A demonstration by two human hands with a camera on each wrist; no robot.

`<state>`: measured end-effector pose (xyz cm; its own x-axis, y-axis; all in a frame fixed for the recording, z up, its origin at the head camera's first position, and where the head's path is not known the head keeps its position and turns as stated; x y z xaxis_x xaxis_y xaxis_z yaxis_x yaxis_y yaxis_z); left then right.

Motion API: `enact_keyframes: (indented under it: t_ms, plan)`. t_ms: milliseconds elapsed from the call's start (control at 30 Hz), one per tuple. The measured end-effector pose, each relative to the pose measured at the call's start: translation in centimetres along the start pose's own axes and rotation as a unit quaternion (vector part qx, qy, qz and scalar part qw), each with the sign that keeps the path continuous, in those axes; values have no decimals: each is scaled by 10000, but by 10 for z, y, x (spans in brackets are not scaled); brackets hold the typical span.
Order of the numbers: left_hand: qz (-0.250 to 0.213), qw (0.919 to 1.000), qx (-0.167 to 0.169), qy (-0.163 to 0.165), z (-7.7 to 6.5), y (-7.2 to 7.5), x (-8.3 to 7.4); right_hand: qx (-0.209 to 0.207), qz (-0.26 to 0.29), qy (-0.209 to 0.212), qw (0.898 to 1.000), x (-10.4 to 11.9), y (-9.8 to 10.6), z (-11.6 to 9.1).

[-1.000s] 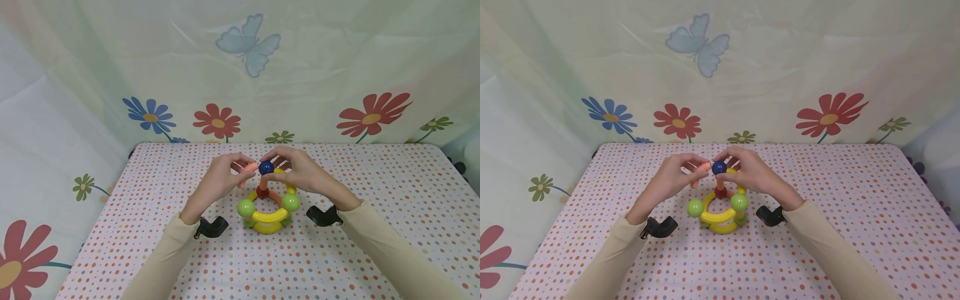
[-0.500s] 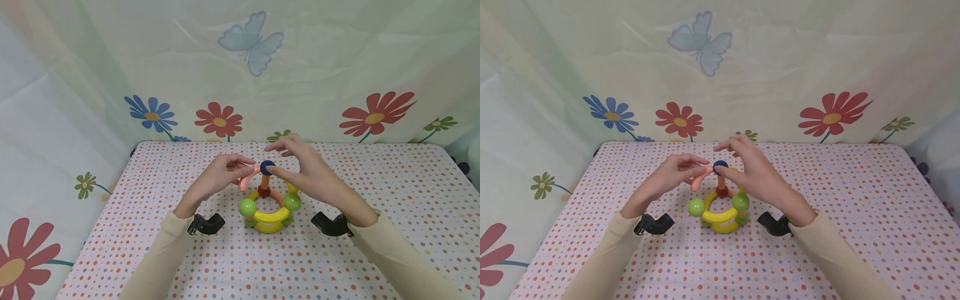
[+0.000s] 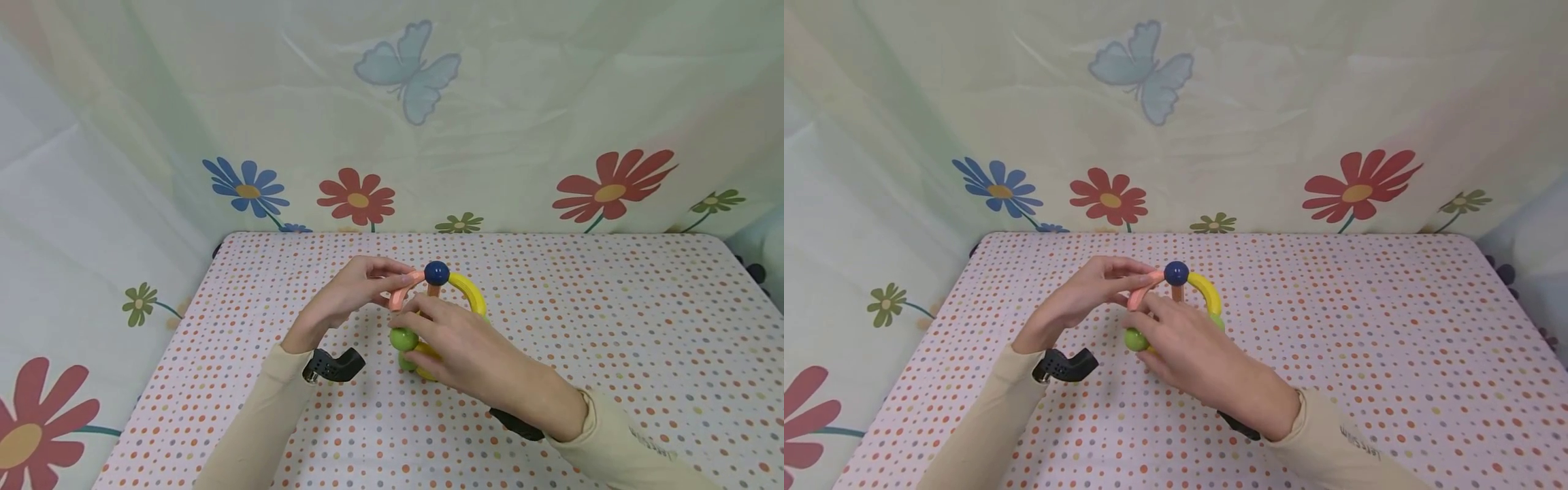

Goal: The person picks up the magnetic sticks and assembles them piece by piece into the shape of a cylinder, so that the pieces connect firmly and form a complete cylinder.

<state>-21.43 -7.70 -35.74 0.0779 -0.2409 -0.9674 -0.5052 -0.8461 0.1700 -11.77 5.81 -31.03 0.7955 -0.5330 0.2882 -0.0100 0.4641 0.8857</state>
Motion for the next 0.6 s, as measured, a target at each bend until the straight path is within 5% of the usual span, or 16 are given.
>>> enact_keyframes:
  t_ms: [600]
  plan:
    - [-24, 10000, 36, 56, 0, -1, -3, -236, 838, -450, 9952, -13, 1, 6]
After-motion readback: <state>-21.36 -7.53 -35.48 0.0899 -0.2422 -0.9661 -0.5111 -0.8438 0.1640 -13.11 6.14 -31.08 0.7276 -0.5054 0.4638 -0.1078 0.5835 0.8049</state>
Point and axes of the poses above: each hand's wrist, its own z-axis towards the middle knuckle, its own y-axis out of the back of the hand, x = y × z, the point moved 6 cm from there along z, towards the middle knuckle, and after that the axes turned 2 degrees about -z, right-handed, at the moved point
